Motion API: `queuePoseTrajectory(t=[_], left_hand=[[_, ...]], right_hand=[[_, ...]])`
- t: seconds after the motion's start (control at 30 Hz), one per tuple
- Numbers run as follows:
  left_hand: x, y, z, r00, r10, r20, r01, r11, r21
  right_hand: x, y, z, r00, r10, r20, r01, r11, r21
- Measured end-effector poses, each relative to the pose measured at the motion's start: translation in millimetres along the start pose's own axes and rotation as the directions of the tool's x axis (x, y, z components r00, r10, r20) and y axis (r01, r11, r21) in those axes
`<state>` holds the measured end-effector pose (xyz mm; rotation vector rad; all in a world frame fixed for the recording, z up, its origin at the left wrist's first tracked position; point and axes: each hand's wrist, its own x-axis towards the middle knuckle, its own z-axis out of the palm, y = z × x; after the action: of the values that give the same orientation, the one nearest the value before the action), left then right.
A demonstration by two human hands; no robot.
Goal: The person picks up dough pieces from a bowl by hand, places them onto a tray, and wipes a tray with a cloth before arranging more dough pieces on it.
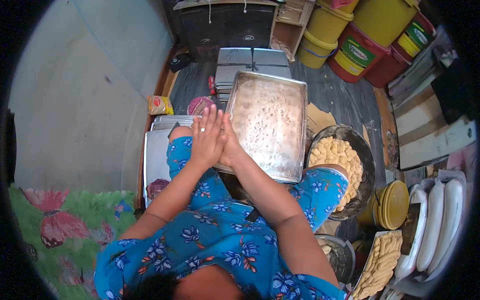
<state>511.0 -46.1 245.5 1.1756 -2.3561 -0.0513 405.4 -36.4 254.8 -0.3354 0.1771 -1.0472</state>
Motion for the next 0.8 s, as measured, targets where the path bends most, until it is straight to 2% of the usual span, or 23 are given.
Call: queuePoseTrajectory(t=[0.03, 0.13, 0.17, 0.23, 0.27, 0.3, 0.33, 0.37, 0.4, 0.43, 0.47, 0.53, 0.57, 0.67, 0.8], left_hand=[[1.6, -7.5, 1.4, 1.000, -0.018, -0.009, 0.018, 0.998, 0.063], [9.4, -40.5, -4.2, 0.982, -0.189, 0.012, 0.187, 0.979, 0.083], [10.0, -54.5, -6.6, 0.960, -0.280, 0.033, 0.277, 0.959, 0.058], [9.7, -86.2, -12.0, 0.886, -0.457, 0.076, 0.457, 0.889, 0.020], [5.2, -112.1, -5.1, 0.861, -0.504, 0.067, 0.508, 0.858, -0.078], [-0.7, -142.0, 9.4, 0.832, -0.552, 0.059, 0.553, 0.814, -0.177], [-1.7, -149.6, 7.6, 0.799, -0.599, 0.055, 0.589, 0.760, -0.276], [-7.9, -155.7, 5.9, 0.771, -0.616, 0.162, 0.557, 0.527, -0.642], [-9.7, -144.5, -15.3, 0.763, -0.588, 0.268, 0.447, 0.180, -0.876], [-10.4, -129.8, -38.5, 0.777, -0.523, 0.350, 0.278, -0.214, -0.936], [-11.8, -118.9, -53.2, 0.810, -0.437, 0.391, 0.079, -0.580, -0.811], [-13.2, -108.5, -62.2, 0.847, -0.394, 0.356, 0.011, -0.658, -0.753], [-14.7, -104.2, -65.2, 0.867, -0.370, 0.333, -0.004, -0.674, -0.739], [-16.8, -92.2, -71.6, 0.894, -0.330, 0.304, -0.033, -0.725, -0.688], [-20.4, -82.0, -70.8, 0.914, -0.264, 0.307, -0.017, -0.782, -0.623]], right_hand=[[-0.2, 0.0, 13.2, 0.993, -0.018, -0.115, 0.010, 0.997, -0.074], [6.7, 16.7, 5.9, 0.998, 0.010, -0.059, -0.029, 0.947, -0.319], [1.1, 18.5, 3.5, 0.991, 0.110, -0.070, -0.127, 0.930, -0.345], [-4.5, 24.7, -0.6, 0.997, 0.080, -0.010, -0.074, 0.866, -0.494], [-6.2, 28.2, -1.7, 0.997, 0.074, 0.023, -0.049, 0.825, -0.563], [-8.0, 27.8, 3.6, 0.992, 0.089, 0.095, -0.028, 0.859, -0.511], [-10.2, 21.8, 16.8, 0.991, 0.079, 0.112, 0.001, 0.815, -0.579], [-12.6, 16.0, 31.0, 0.989, 0.068, 0.130, 0.032, 0.767, -0.640], [-12.9, 15.4, 38.9, 0.987, 0.056, 0.148, 0.063, 0.718, -0.693], [-10.7, 19.6, 39.2, 0.991, -0.095, 0.099, 0.137, 0.668, -0.732], [-9.2, 21.1, 33.6, 0.994, -0.103, 0.021, 0.085, 0.676, -0.732], [-5.5, 17.0, 29.6, 0.984, -0.122, -0.133, -0.014, 0.685, -0.729], [-6.0, 22.4, 29.6, 0.967, -0.202, -0.157, 0.021, 0.676, -0.737], [-7.5, 25.0, 32.0, 0.973, -0.113, -0.201, -0.076, 0.668, -0.740], [-9.2, 31.6, 38.4, 0.984, -0.051, -0.171, -0.091, 0.680, -0.727]])
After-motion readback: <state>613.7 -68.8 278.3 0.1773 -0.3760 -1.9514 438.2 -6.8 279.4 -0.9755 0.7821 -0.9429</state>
